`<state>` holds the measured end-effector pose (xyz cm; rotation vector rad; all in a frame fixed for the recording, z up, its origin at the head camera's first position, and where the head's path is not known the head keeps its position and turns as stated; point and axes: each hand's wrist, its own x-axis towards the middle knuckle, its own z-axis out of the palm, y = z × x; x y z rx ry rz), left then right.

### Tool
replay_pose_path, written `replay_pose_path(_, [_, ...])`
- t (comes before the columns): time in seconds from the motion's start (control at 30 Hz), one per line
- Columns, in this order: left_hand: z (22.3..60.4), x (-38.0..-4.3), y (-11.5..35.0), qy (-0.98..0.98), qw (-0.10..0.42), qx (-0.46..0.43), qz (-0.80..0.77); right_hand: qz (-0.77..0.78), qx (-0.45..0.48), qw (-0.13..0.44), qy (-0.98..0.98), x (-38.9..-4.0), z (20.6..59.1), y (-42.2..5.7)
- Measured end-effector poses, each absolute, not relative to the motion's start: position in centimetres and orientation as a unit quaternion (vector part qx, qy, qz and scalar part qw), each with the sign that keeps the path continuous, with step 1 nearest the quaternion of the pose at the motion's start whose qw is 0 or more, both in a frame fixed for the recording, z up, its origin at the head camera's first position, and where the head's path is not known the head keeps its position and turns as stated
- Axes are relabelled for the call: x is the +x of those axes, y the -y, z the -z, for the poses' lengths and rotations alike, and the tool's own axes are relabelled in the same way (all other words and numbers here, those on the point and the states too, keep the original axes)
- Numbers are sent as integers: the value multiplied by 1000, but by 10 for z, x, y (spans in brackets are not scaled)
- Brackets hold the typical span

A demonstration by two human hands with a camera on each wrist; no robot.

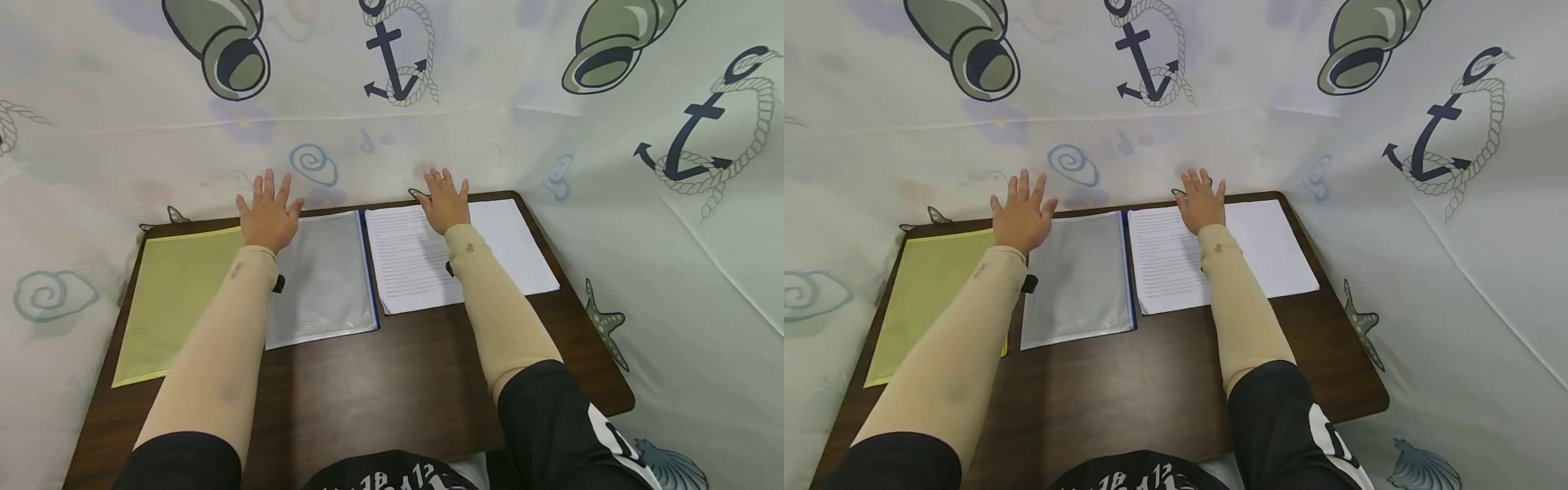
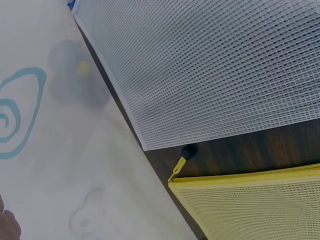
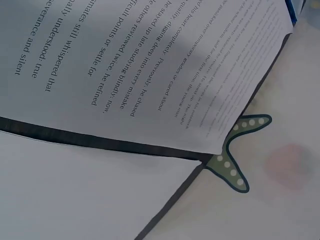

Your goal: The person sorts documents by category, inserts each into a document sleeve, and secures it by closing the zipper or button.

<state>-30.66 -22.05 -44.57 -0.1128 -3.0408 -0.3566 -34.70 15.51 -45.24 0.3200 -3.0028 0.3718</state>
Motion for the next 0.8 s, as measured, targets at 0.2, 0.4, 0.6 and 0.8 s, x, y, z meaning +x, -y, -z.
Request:
replay_pose_path(0.2, [445,-307,215,991,31,-41,121,-125,102,55,985,-347,456,-160])
replay_pose_path(0.4, [450,-312,205,989,33,-61,132,-123,88,56,987,-343,459,-167])
replay_pose_path(0.6, [456,-306,187,980,114,-63,148,-159,59,52,984,-338,465,-175])
replay_pose_path(0.8, [474,-305,177,974,145,-77,157,-164,27,29,986,-335,481,-191])
